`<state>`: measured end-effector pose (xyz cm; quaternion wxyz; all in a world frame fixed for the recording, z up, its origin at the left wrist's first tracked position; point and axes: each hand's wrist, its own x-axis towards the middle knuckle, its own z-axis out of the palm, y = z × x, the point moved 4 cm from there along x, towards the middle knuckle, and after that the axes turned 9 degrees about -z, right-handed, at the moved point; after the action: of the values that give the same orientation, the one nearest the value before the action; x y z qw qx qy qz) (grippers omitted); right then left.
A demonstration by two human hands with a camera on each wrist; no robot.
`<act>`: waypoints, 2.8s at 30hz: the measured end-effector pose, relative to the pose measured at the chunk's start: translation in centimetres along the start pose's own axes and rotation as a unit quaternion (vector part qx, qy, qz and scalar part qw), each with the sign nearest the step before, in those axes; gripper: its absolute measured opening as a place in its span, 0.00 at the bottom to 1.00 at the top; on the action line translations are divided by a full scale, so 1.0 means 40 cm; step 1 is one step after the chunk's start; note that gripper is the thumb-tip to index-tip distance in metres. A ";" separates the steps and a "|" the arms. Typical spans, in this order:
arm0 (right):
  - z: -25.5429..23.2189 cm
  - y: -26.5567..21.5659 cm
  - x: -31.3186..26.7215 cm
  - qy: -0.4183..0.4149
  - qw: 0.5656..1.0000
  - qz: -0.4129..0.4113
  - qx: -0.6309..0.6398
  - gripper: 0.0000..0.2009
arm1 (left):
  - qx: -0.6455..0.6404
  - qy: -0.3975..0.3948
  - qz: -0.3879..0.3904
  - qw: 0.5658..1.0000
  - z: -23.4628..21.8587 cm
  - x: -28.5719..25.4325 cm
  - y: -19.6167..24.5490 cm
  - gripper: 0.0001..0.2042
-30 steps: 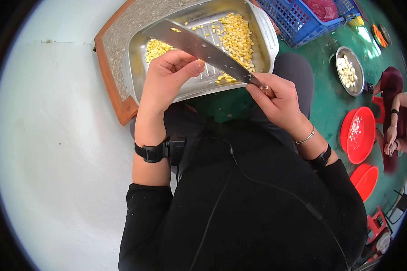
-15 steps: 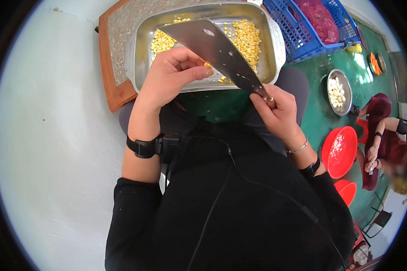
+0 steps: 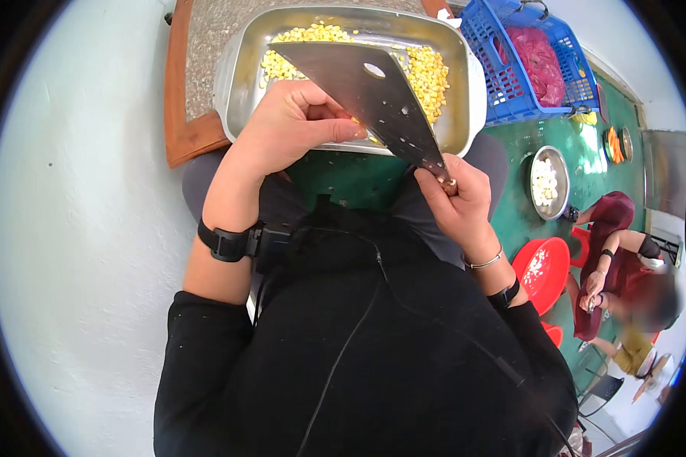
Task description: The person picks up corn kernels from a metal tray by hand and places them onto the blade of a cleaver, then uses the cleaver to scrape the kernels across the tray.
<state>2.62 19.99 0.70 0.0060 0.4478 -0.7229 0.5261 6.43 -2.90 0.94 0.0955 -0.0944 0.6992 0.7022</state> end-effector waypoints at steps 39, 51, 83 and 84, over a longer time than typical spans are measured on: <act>0.010 0.004 0.052 0.030 0.998 -0.048 -0.014 0.13 | -0.022 -0.003 0.068 0.997 0.015 0.038 0.004 0.10; 0.005 0.019 0.057 0.027 0.999 -0.040 -0.015 0.12 | 0.047 -0.002 0.064 0.997 0.010 0.048 0.003 0.10; -0.005 0.028 0.047 0.022 0.994 -0.087 -0.054 0.14 | -0.091 0.040 0.036 0.994 0.012 0.043 -0.053 0.10; -0.005 0.028 0.046 0.020 0.995 -0.086 -0.050 0.15 | -0.091 0.040 0.036 0.994 0.015 0.042 -0.050 0.10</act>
<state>0.66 19.02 0.83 0.0880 0.4969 -0.7070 0.4955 5.34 -2.28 -1.43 0.0328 -0.1057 0.6383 0.7618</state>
